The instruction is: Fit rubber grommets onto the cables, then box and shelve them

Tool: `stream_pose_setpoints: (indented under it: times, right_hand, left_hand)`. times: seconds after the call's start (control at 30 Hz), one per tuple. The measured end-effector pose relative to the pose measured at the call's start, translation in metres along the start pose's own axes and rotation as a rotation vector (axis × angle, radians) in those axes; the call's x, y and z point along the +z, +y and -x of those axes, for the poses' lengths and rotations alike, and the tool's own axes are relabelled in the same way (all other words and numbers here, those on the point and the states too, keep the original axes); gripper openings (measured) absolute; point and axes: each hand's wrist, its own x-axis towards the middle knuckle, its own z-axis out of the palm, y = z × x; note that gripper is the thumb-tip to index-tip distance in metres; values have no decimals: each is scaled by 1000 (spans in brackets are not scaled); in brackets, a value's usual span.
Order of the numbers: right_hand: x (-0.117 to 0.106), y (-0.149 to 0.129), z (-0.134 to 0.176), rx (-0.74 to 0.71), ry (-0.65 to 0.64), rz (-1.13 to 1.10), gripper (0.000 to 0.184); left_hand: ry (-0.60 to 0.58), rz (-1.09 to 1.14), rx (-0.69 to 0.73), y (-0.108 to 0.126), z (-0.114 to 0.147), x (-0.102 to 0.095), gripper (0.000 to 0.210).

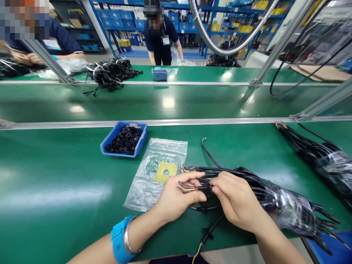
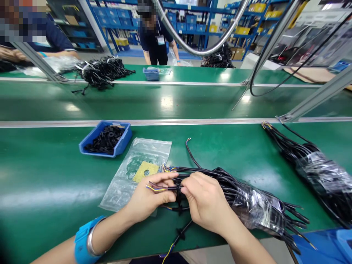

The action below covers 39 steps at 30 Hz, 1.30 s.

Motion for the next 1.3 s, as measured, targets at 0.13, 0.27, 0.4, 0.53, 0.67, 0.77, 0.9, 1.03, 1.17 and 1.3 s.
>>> stream_pose_setpoints:
  times: [0.13, 0.27, 0.4, 0.53, 0.67, 0.77, 0.9, 1.03, 1.17, 1.3]
  right_hand:
    - [3, 2, 1, -11, -12, 42, 14]
    - [2, 1, 1, 18, -54, 22, 13]
    - [-4, -3, 0, 45, -91, -58, 13]
    - [-8, -3, -1, 46, 139, -13, 15]
    - [-6, 2, -6, 81, 111, 193, 15]
    - [-1, 0, -14, 90, -134, 415, 9]
    - [8, -10, -26, 187, -426, 617, 8]
    - [14, -16, -30, 268, -532, 679, 17]
    - [17, -2, -26, 419, -450, 742, 19]
    - [19, 13, -23, 454, -344, 725, 24]
  left_hand:
    - [-10, 37, -47, -1, 4, -6, 29]
    - [-23, 38, -88, -1, 7, -9, 27]
    - [-223, -399, 198, 6, 13, -15, 14]
    - [-285, -719, 421, 4, 21, -14, 9]
    - [-319, -712, 472, -6, 25, -8, 12]
    - [-409, -775, 475, -12, 27, -7, 17]
    - [-443, -869, 442, -14, 31, -9, 19]
    - [-400, -884, 395, -17, 30, -11, 19]
    - [-424, -868, 382, -20, 29, -11, 27]
    - [-548, -875, 390, -21, 29, -10, 35]
